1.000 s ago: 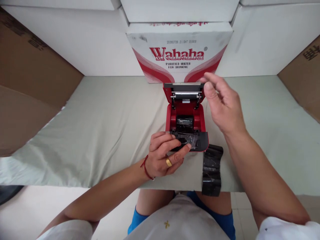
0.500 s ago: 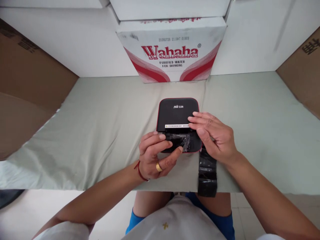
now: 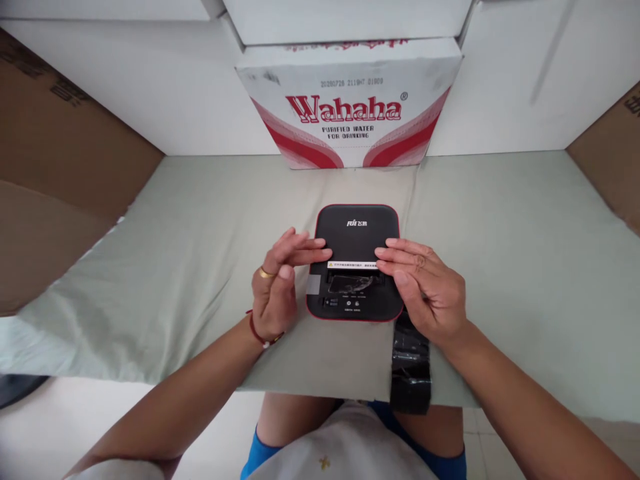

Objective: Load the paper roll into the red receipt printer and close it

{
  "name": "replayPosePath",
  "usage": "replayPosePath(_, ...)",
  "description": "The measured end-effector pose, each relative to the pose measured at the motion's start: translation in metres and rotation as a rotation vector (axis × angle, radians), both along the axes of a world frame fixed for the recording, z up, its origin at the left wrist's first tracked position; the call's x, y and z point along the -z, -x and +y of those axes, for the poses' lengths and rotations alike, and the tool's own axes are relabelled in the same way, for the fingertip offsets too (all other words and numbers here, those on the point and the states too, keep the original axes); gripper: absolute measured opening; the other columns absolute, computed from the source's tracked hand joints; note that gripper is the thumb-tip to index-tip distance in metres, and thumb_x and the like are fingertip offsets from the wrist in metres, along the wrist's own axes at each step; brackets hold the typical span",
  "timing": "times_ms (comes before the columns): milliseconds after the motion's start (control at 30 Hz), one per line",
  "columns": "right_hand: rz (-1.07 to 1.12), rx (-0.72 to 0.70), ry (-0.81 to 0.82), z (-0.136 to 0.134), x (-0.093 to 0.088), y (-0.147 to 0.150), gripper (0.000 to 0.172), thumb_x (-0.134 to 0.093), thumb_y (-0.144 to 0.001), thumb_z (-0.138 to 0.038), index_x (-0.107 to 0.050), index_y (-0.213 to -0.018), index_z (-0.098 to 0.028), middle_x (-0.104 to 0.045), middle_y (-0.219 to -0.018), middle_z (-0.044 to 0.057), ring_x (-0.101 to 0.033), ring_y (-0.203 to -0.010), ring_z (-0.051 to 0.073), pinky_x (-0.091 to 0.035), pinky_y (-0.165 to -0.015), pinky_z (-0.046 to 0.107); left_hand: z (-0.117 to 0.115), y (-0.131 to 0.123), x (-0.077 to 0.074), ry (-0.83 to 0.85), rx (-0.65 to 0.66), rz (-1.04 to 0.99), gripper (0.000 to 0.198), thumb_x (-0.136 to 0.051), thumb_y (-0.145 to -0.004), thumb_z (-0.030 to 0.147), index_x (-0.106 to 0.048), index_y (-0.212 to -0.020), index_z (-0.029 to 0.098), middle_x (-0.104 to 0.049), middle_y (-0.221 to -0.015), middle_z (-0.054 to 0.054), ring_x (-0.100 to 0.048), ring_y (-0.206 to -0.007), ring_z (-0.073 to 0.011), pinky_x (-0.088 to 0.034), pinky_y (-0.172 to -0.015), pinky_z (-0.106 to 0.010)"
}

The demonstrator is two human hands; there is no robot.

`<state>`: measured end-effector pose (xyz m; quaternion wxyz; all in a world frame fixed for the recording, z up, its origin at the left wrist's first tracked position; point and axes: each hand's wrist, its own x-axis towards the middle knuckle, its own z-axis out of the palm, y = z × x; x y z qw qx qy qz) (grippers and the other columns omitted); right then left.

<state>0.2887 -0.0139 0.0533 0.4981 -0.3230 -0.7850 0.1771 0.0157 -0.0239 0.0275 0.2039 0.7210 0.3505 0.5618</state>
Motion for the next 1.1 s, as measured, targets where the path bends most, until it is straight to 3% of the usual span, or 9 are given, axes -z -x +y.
replayPosePath(100,-0.017,0.016,0.002,-0.002,-0.003,0.001,0.039,-0.058,-0.109,-0.008,-0.084,-0.129,-0.028,-0.088,-0.125,0.005,-0.079,-0.13,0.025,-0.06,-0.115,0.048,0.003,0.0,0.001,-0.01,0.009,0.008,0.041,-0.045,-0.118,0.035,-0.066,-0.153,0.03,-0.089,-0.121,-0.004,-0.083,-0.117,-0.0222,-0.042,-0.129,-0.051)
replayPosePath(267,-0.107,-0.052,-0.042,-0.011,-0.008,0.002,0.041,-0.048,-0.118,-0.035,-0.073,-0.148,-0.024,-0.083,-0.131,0.011,-0.072,-0.132,0.03,-0.057,-0.114,0.053,0.004,0.0,0.006,0.084,0.131,-0.125,0.047,-0.066,-0.108,0.031,-0.063,-0.155,0.03,-0.087,-0.122,-0.006,-0.078,-0.126,-0.0258,-0.054,-0.115,-0.048)
replayPosePath(367,-0.162,-0.068,-0.156,-0.019,-0.008,0.002,0.045,-0.043,-0.118,-0.048,-0.079,-0.134,-0.025,-0.083,-0.118,0.011,-0.069,-0.125,0.031,-0.053,-0.117,0.056,0.007,0.002,0.012,0.154,0.185,-0.227,0.059,-0.075,-0.103,0.036,-0.057,-0.159,0.035,-0.079,-0.139,-0.006,-0.07,-0.141,-0.0259,-0.048,-0.127,-0.048)
replayPosePath(467,-0.198,-0.055,-0.243,-0.024,-0.009,0.0,0.045,-0.043,-0.118,-0.046,-0.082,-0.116,-0.024,-0.081,-0.103,0.009,-0.066,-0.114,0.03,-0.056,-0.107,0.053,0.016,0.006,0.016,0.289,0.226,-0.246,0.091,-0.086,-0.09,0.056,-0.042,-0.17,0.044,-0.047,-0.181,-0.003,-0.038,-0.173,-0.0321,-0.029,-0.144,-0.055)
replayPosePath(567,-0.206,-0.059,-0.257,-0.024,-0.011,-0.002,0.04,-0.046,-0.117,-0.042,-0.082,-0.116,-0.024,-0.082,-0.1,0.009,-0.066,-0.107,0.029,-0.059,-0.096,0.05,0.026,0.008,0.017,0.476,0.347,-0.253,0.121,-0.091,-0.08,0.067,-0.02,-0.178,0.053,-0.016,-0.195,0.003,-0.012,-0.183,-0.0352,-0.021,-0.147,-0.061)
replayPosePath(667,-0.196,-0.076,-0.235,-0.022,-0.013,-0.003,0.027,-0.057,-0.111,-0.034,-0.081,-0.121,-0.026,-0.083,-0.102,0.008,-0.069,-0.103,0.028,-0.06,-0.09,0.049,0.032,0.005,0.016,0.583,0.459,-0.285,0.125,-0.088,-0.083,0.068,-0.008,-0.178,0.058,-0.014,-0.195,0.005,-0.026,-0.18,-0.0341,-0.039,-0.141,-0.06)
replayPosePath(767,-0.195,-0.082,-0.2,-0.022,-0.014,-0.003,0.027,-0.066,-0.103,-0.025,-0.081,-0.125,-0.031,-0.084,-0.103,0.005,-0.072,-0.1,0.027,-0.061,-0.088,0.048,0.03,0.003,0.018,0.599,0.475,-0.307,0.123,-0.085,-0.086,0.069,-0.004,-0.178,0.059,-0.021,-0.194,0.004,-0.045,-0.171,-0.0315,-0.055,-0.13,-0.054)
replayPosePath(967,-0.261,-0.029,-0.263,-0.025,-0.013,-0.006,0.03,-0.069,-0.099,-0.024,-0.081,-0.125,-0.034,-0.087,-0.102,0.002,-0.077,-0.1,0.028,-0.061,-0.097,0.051,0.027,0.001,0.023,0.605,0.469,-0.313,0.126,-0.088,-0.087,0.068,-0.004,-0.18,0.055,-0.024,-0.193,-0.001,-0.047,-0.17,-0.032,-0.052,-0.132,-0.053)
replayPosePath(1100,-0.263,-0.118,-0.291,-0.023,-0.02,-0.006,0.026,-0.067,-0.101,-0.024,-0.081,-0.124,-0.022,-0.086,-0.102,0.008,-0.077,-0.102,0.028,-0.065,-0.094,0.047,0.03,-0.001,0.026,0.544,0.453,-0.309,0.119,-0.087,-0.088,0.07,-0.012,-0.179,0.055,-0.03,-0.191,-0.001,-0.038,-0.175,-0.0328,-0.05,-0.135,-0.057)
